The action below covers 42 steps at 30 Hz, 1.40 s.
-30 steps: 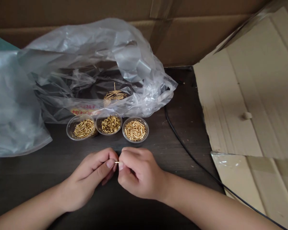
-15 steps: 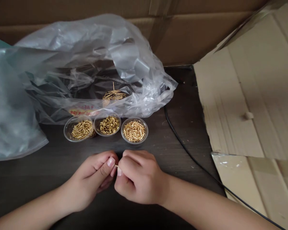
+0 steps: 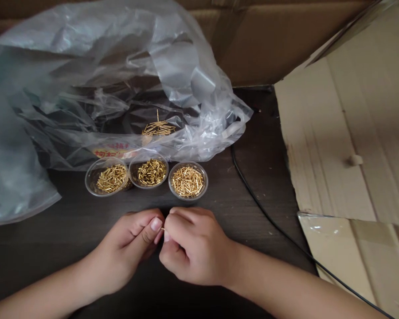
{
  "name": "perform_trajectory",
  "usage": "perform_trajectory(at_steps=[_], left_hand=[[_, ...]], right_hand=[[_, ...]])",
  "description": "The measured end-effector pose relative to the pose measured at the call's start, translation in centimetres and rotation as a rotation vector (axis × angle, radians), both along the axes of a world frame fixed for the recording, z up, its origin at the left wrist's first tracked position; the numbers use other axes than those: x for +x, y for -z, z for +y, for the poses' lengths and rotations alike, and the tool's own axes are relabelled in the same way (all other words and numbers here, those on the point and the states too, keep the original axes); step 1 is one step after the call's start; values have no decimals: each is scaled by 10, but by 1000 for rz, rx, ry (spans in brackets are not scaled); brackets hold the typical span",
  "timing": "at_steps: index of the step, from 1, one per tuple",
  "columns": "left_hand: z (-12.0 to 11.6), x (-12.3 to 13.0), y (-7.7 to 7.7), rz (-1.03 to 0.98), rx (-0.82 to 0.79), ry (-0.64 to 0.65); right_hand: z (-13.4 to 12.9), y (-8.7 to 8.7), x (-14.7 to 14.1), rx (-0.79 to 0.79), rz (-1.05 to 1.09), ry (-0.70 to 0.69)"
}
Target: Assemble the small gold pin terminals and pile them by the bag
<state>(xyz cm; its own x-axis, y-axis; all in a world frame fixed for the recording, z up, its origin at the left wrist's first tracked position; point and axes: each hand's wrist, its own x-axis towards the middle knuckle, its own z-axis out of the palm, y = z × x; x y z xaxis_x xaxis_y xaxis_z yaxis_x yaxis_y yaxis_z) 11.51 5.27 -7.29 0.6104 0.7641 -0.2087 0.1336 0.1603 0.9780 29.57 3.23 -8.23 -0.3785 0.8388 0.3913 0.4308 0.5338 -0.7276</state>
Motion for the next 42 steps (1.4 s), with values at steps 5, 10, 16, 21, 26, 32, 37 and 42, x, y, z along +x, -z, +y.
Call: perform_trajectory(at_steps=[5,10,16,21,26,32,37,42], left_hand=[[-2,1,0,29,37,-13],[-2,2,-2,56,65,-17],[-1,4,-3,88,97,9],[-1,4,-4,69,115,19],[-2,2,-1,25,62,9],[-2,-4,1,-119,-190,69],[1,-7,0,-126,-229,122],[3,-8,-1,-145,-347,135]], right_hand=[[0,-2,2,-27,-38,-22],[2,-3,3,9,-92,-30],[4,-7,9,-31,-135,-89],[4,-7,9,-166,-78,-126],[5,-6,4,-287,41,-109],[6,-3,3,-279,209,-85],[5,2,5,-309,281,-66],[4,6,7,-352,325,-75]])
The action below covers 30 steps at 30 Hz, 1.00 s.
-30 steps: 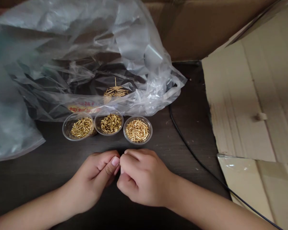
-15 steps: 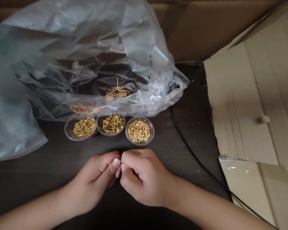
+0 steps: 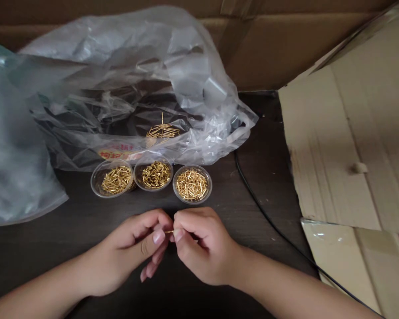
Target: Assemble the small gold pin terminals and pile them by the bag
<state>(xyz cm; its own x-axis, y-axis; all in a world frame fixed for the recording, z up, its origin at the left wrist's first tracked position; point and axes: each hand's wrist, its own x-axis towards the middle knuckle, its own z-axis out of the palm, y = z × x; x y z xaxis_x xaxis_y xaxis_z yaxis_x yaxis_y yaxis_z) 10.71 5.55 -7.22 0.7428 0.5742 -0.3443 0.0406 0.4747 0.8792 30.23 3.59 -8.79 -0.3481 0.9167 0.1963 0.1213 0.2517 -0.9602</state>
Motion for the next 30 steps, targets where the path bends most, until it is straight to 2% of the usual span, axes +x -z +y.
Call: perform_trajectory(at_steps=[6,12,20,30], left_hand=[[2,3,1,-84,-134,-29],[3,3,0,-61,-195,-73],[1,4,-1,-44,-111,-87],[2,5,-5,42,-48,-48]], right_hand=[[-1,0,-1,-68,68,-35],[-3,-1,0,-32,57,-14],[-3,-6,0,-2,29,-33],[-1,-14,4,140,-83,-60]])
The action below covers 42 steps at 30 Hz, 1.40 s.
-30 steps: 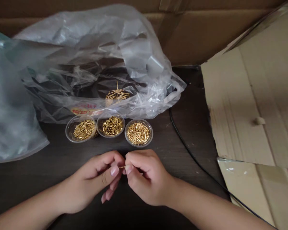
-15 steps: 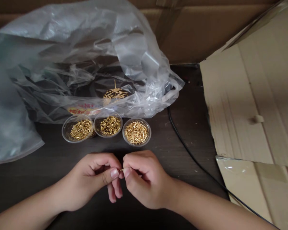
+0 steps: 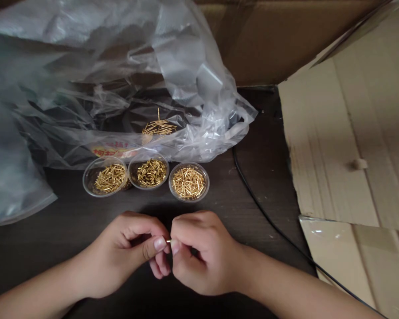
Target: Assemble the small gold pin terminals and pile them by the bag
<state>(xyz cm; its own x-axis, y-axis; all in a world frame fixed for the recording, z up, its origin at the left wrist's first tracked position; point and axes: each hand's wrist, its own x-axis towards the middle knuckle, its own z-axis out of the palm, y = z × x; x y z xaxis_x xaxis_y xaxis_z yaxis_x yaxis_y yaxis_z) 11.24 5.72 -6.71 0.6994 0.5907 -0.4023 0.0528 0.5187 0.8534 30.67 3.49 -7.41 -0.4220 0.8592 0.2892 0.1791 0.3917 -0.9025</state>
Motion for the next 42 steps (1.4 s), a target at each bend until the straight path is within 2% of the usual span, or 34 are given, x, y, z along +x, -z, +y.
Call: perform_trajectory(at_steps=[11,25,28,34,42], left_hand=[[0,4,-1,29,49,22],[-5,4,5,113,385,75],[-6,4,5,112,391,67],[-5,5,3,90,306,24],[-9,5,7,137,450,-12]], right_hand=[[5,-8,9,9,-187,-126],[4,-22,17,78,-488,-217],[2,-20,16,97,-486,-209],[-2,-10,13,214,-463,-109],[-4,7,7,197,-313,-40]])
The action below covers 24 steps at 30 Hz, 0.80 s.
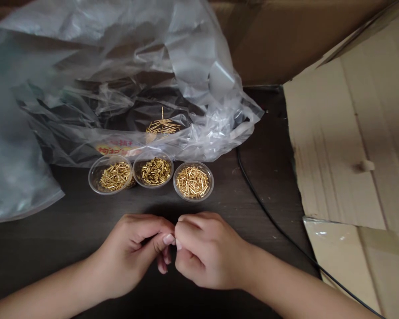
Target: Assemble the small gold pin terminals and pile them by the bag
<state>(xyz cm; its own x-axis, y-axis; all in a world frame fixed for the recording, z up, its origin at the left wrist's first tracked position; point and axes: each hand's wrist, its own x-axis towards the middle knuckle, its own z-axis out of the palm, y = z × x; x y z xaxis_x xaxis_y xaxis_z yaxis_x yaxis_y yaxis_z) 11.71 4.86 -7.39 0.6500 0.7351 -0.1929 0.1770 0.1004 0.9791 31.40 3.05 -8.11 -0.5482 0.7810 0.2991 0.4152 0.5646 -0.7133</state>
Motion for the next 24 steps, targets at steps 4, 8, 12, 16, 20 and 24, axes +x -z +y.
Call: perform_trajectory(at_steps=[4,8,12,16,20,24], left_hand=[[-3,-1,1,34,108,-46],[-4,-2,2,15,133,-72],[-3,-3,2,-9,165,-57],[-1,-6,-1,-2,245,-33],[2,-8,-4,-47,224,-11],[6,-8,-7,-67,291,-2]], right_hand=[[-3,6,-3,49,39,66],[-6,10,-5,85,45,90],[-5,10,-5,66,64,62],[-2,9,-5,54,107,47],[-1,8,-5,50,142,17],[-1,6,-4,3,174,-36]])
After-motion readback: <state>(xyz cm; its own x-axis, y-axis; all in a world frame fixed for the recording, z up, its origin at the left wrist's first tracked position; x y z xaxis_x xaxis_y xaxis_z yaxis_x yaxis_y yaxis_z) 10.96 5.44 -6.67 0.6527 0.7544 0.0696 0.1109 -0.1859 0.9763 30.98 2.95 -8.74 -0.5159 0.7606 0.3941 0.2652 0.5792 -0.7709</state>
